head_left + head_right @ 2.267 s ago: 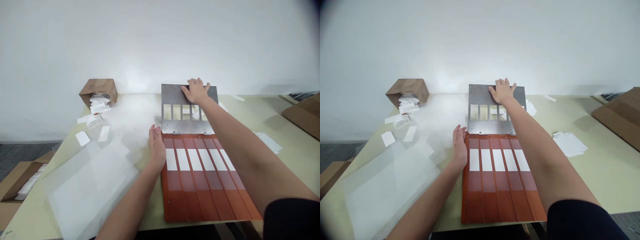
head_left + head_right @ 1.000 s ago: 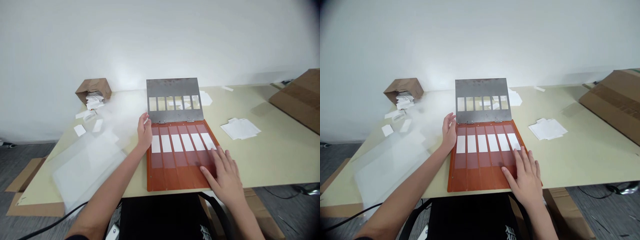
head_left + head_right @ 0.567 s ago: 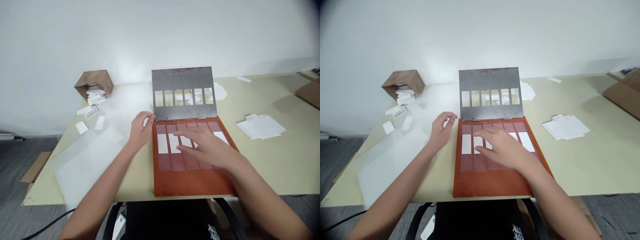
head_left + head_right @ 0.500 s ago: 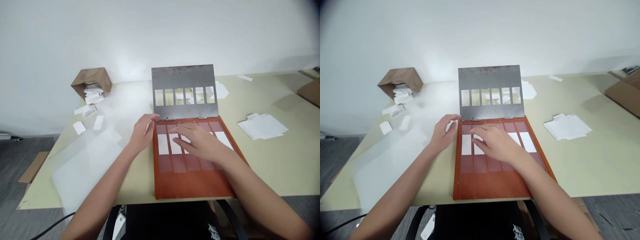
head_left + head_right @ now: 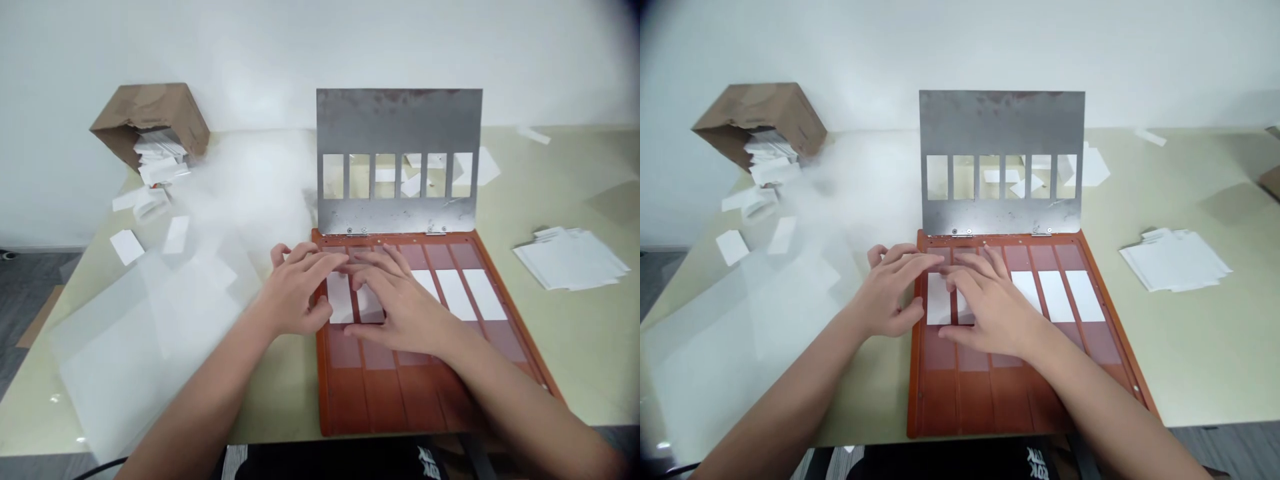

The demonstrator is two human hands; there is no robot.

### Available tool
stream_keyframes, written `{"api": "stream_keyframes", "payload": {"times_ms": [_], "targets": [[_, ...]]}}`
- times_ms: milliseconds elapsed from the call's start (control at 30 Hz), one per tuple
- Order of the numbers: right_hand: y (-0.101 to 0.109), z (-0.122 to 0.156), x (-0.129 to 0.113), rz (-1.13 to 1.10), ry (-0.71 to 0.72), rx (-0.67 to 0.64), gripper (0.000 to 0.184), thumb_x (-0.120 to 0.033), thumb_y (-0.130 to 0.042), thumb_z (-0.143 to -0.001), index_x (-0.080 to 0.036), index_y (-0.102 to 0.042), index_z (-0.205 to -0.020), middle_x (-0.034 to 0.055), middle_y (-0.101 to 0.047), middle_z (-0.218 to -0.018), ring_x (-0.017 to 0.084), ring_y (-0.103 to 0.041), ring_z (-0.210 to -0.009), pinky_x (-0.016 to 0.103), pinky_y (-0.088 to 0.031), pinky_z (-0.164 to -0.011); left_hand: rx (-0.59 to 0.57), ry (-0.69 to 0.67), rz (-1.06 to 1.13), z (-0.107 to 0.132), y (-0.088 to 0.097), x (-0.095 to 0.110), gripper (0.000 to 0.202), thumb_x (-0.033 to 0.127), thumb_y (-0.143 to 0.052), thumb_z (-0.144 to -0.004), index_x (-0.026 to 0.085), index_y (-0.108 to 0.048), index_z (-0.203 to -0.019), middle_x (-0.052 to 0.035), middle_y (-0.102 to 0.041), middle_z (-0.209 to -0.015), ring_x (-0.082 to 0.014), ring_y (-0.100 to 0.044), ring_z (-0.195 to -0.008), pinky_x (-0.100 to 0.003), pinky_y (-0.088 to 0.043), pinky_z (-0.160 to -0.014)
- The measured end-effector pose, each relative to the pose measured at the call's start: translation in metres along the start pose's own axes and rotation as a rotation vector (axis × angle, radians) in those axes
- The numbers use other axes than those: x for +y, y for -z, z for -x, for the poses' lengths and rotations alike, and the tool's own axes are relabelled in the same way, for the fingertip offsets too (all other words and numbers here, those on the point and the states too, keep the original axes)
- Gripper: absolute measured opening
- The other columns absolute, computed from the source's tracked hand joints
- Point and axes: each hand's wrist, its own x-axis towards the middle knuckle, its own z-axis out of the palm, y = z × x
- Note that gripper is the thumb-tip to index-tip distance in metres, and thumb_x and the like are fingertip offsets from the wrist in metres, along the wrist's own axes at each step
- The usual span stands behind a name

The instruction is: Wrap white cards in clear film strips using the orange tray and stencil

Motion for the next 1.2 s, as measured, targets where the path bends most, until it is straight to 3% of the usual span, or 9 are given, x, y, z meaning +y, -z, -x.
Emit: {"api": "stream_keyframes", "payload": {"times_ms": [300,467,733,1200], "targets": [[0.0017,0.002,0.0033,0.007,-0.022,0.001,0.046,-0.047,-0.076,-0.075,-0.027,-0.043,-0.1,0.0073,-0.062,-0.135,0.034,-0.043,-0.136,0.067,-0.021,-0.117,-0.004,-0.072,-0.168,-0.0018,0.0017,-0.0053,0.068,0.017,-0.049,-0.056,0.025,-0.062,-0.123,-0.0048,-0.071,-0.078,-0.0312,-0.053,-0.091,-0.046,-0.029,-0.086],[0.002,0.0031,0.0039,0.011,-0.026,-0.006,0.045,-0.046,-0.074,-0.077,-0.026,-0.043,-0.102,0.0071,-0.061,-0.136,0.034,-0.043,-0.137,0.066,-0.021,-0.117,-0.047,-0.112,-0.279,-0.0022,0.0033,-0.0041,0.062,0.019,-0.046,-0.063,0.019,-0.059,-0.123,-0.0061,-0.072,-0.081,-0.0285,-0.051,-0.088,-0.042,-0.026,-0.076],[0.0013,0.0026,0.0031,0.01,-0.01,-0.005,0.045,-0.042,-0.076,-0.077,-0.025,-0.045,-0.106,0.0071,-0.063,-0.134,0.034,-0.046,-0.136,0.065,-0.02,-0.118,-0.008,-0.149,-0.31,-0.0031,0.0018,-0.0042,0.057,0.018,-0.046,-0.066,0.019,-0.059,-0.121,-0.0051,-0.074,-0.087,-0.0262,-0.054,-0.088,-0.04,-0.021,-0.071],[0.0022,0.003,0.0032,0.023,0.013,-0.008,0.039,-0.04,-0.073,-0.081,-0.024,-0.047,-0.105,0.0086,-0.066,-0.129,0.033,-0.049,-0.134,0.064,-0.024,-0.117,0.032,-0.203,-0.342,-0.0026,0.0022,-0.0054,0.038,0.024,-0.05,-0.078,0.021,-0.062,-0.114,-0.0033,-0.077,-0.091,-0.0254,-0.055,-0.087,-0.041,-0.022,-0.073]]}}
